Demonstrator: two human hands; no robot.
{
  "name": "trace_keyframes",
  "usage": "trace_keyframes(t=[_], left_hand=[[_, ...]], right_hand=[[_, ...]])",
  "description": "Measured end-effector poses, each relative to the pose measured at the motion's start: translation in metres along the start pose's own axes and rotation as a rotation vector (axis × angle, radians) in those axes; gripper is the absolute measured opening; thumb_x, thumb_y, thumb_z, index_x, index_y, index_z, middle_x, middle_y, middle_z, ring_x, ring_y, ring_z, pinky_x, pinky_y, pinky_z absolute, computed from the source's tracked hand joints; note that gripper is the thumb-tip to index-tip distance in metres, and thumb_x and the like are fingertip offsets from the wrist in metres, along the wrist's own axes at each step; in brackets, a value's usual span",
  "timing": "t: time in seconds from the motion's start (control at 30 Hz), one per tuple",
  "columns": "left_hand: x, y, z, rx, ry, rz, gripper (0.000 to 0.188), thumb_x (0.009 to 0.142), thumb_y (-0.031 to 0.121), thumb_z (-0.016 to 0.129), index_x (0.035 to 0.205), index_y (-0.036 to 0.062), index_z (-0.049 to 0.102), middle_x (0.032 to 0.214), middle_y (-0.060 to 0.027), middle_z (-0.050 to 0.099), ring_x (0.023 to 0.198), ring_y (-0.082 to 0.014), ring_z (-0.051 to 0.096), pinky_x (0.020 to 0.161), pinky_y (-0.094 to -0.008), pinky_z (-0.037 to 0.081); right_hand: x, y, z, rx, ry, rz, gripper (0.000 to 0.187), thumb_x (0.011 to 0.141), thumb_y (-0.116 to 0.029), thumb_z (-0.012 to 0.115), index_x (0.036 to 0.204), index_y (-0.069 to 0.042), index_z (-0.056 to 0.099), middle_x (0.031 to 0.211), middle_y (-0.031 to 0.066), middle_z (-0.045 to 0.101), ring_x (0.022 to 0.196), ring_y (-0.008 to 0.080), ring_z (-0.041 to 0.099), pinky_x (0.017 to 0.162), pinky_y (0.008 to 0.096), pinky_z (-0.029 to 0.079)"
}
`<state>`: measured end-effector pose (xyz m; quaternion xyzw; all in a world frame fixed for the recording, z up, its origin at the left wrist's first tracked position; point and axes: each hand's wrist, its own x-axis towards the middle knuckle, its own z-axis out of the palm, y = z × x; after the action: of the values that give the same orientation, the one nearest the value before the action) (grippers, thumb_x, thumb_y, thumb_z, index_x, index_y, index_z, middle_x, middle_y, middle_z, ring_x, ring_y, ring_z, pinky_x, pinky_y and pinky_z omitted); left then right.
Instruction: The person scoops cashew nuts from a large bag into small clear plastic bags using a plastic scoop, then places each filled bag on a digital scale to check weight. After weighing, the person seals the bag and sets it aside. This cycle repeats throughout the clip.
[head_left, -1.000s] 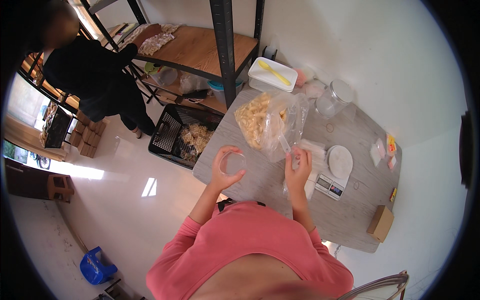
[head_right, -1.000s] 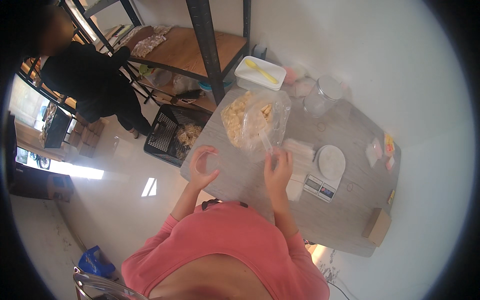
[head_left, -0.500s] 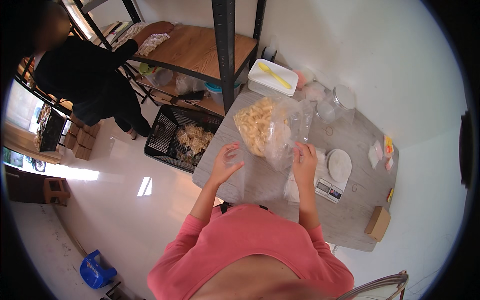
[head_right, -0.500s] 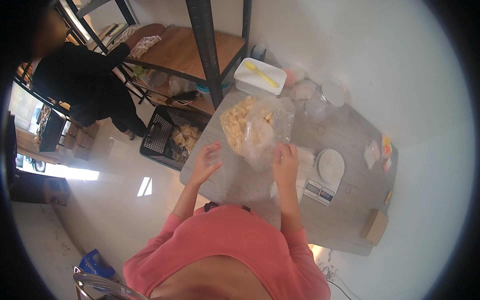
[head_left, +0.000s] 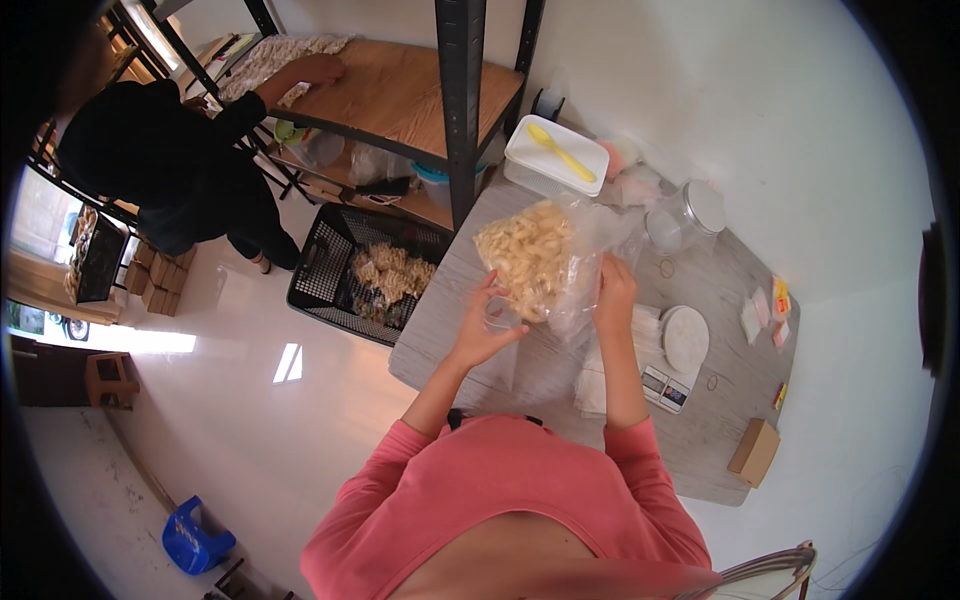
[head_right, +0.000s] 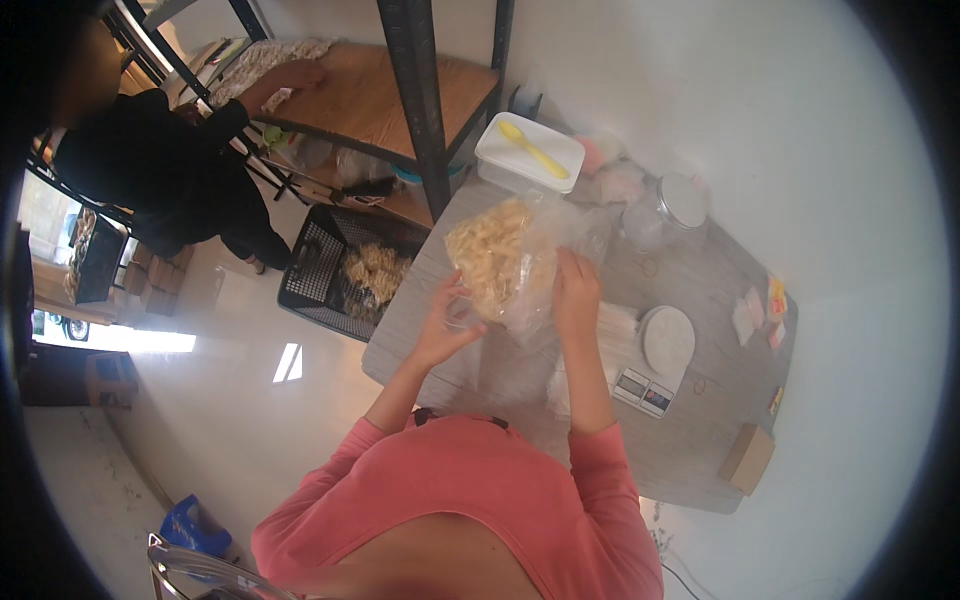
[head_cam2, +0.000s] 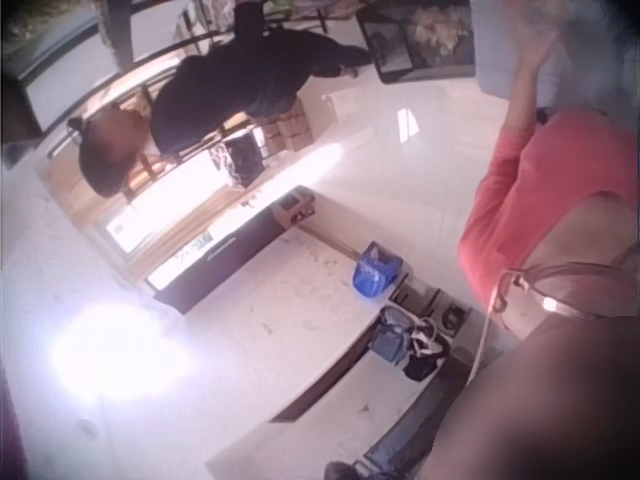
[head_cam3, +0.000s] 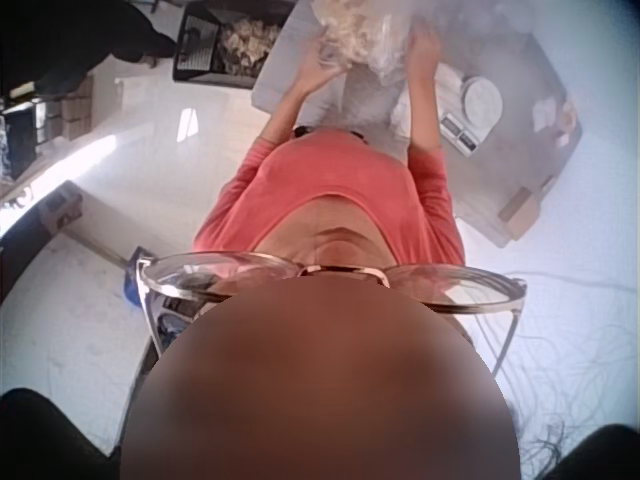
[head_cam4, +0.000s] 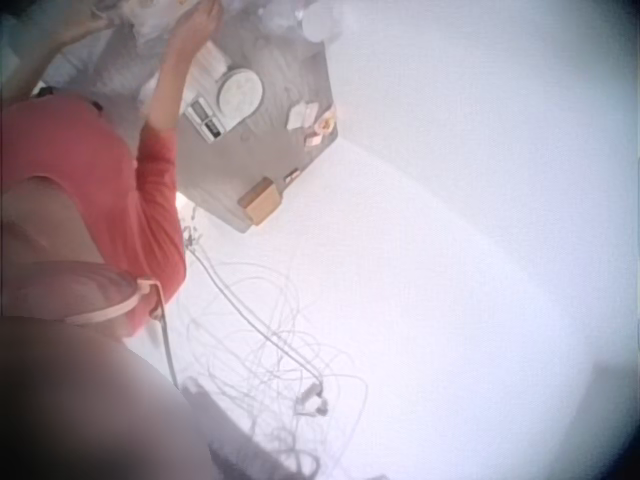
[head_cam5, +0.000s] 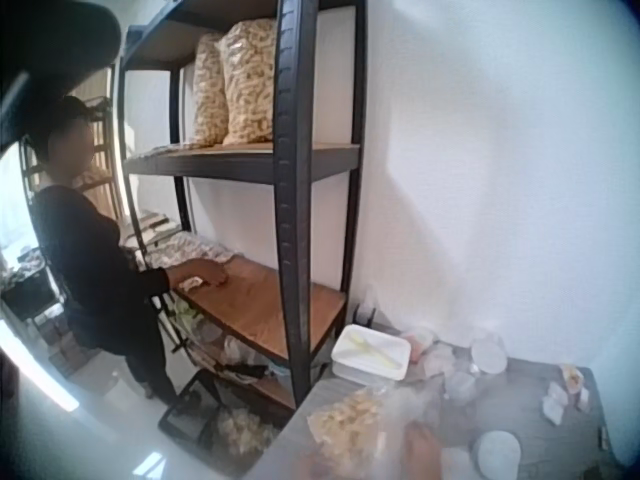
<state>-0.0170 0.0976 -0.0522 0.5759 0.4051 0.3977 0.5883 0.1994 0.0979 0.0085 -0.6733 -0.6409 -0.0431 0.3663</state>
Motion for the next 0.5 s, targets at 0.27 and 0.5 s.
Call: trace_keyframes(t=[0.27,0.5], left_hand=[[0.005,-0.007,0.004,-0.108,-0.086,0.039,0.060,0.064,0.015,0.079,0.112,0.0143,0.043,0.149,-0.0140,0.010,0.135,-0.0312,0.019,0.101,-0.0482,0.032],[0.005,-0.011,0.003,-0.103,-0.139,0.062,0.063,0.065,0.012,0.078,0.116,0.0140,0.041,0.149,-0.0139,0.006,0.137,-0.0295,0.012,0.104,-0.0473,0.028]], right_hand=[[-0.024,-0.012,-0.006,0.236,-0.143,0.174,0.021,0.080,0.001,0.053,0.099,0.001,0.062,0.087,0.0189,0.062,0.079,0.0343,0.059,0.069,0.0382,0.046],[-0.046,-0.018,-0.014,0.375,-0.075,0.315,0.018,0.083,-0.003,0.055,0.099,0.002,0.063,0.082,0.0155,0.064,0.069,0.0214,0.062,0.065,0.0294,0.048]])
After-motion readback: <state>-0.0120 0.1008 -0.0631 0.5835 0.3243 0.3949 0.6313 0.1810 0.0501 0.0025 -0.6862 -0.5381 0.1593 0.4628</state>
